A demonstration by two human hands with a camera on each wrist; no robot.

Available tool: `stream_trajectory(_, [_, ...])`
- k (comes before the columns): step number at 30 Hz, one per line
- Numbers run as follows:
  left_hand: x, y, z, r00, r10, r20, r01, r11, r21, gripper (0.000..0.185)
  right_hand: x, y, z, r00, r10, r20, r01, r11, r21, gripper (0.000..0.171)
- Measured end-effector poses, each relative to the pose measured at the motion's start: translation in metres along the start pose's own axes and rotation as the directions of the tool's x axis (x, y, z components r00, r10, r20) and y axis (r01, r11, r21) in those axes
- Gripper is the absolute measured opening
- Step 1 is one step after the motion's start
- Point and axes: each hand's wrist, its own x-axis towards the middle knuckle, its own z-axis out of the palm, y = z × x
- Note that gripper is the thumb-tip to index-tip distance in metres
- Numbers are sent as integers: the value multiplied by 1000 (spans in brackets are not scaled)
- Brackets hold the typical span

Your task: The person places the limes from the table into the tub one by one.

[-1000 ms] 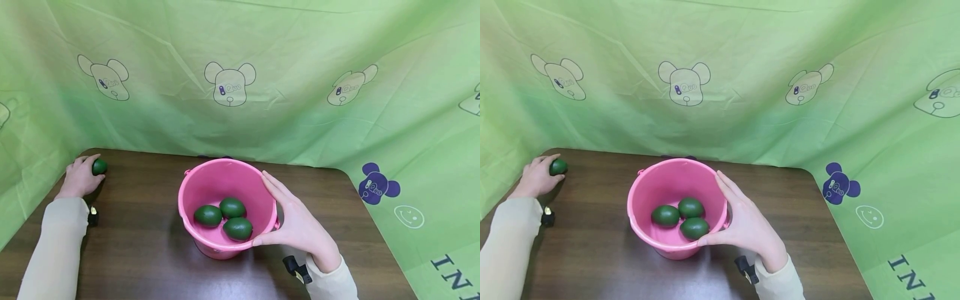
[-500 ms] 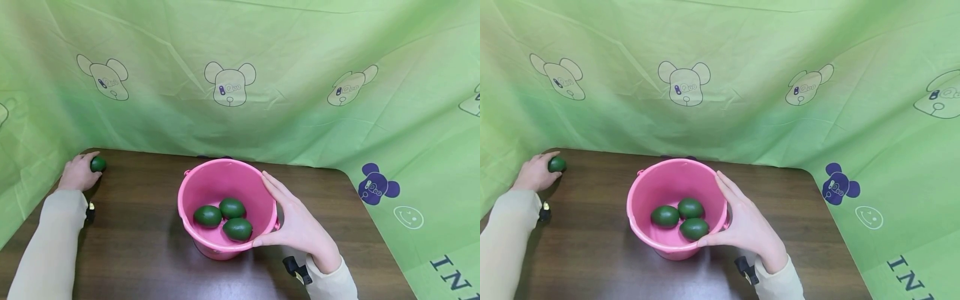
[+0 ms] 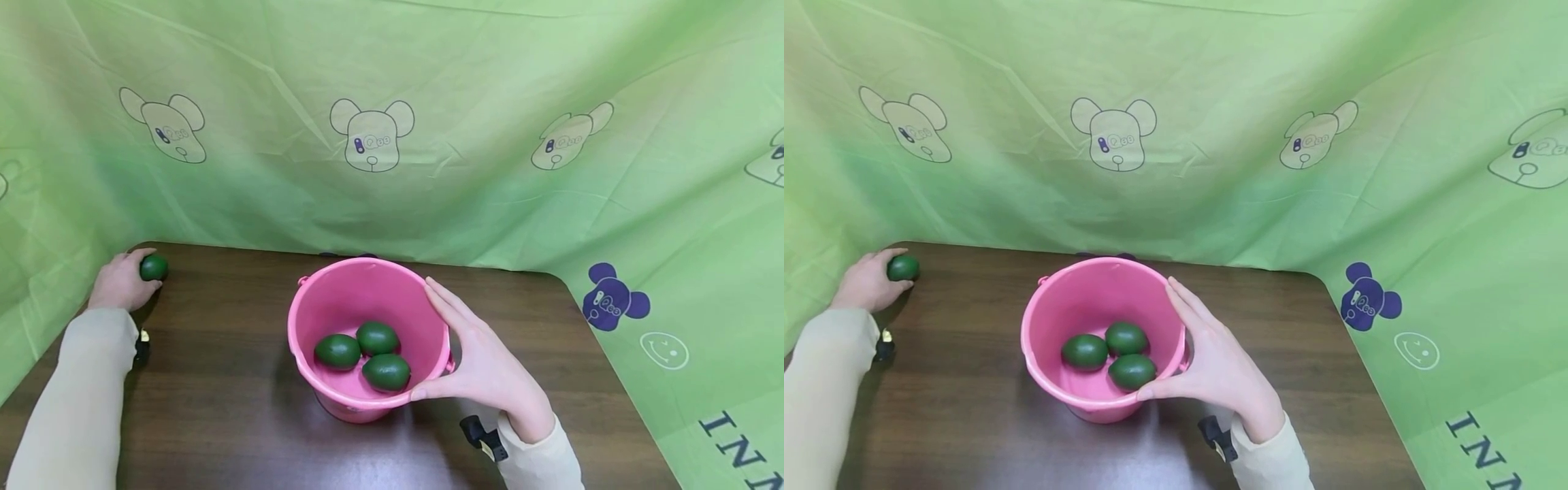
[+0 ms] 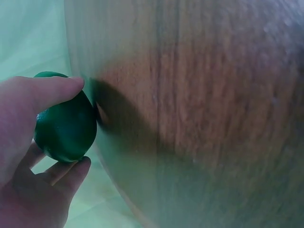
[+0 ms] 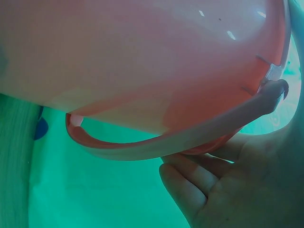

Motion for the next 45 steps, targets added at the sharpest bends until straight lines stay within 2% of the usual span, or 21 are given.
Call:
stream_trajectory(11, [-4, -1, -4, 1000, 22, -18, -22, 1000, -12, 66, 1, 0, 0, 1000, 5, 3, -5, 1000, 2, 131])
stream_trajectory(20, [-3, 6, -2, 997, 57, -60, -58, 998, -16, 65, 1, 0, -1, 1000, 12, 2, -12, 1000, -13, 131])
stream_trajectory(45, [-6, 19, 1, 994, 46, -101, -50, 998, -38, 68, -1, -1, -1, 1000, 8, 0, -8, 1000, -5, 132])
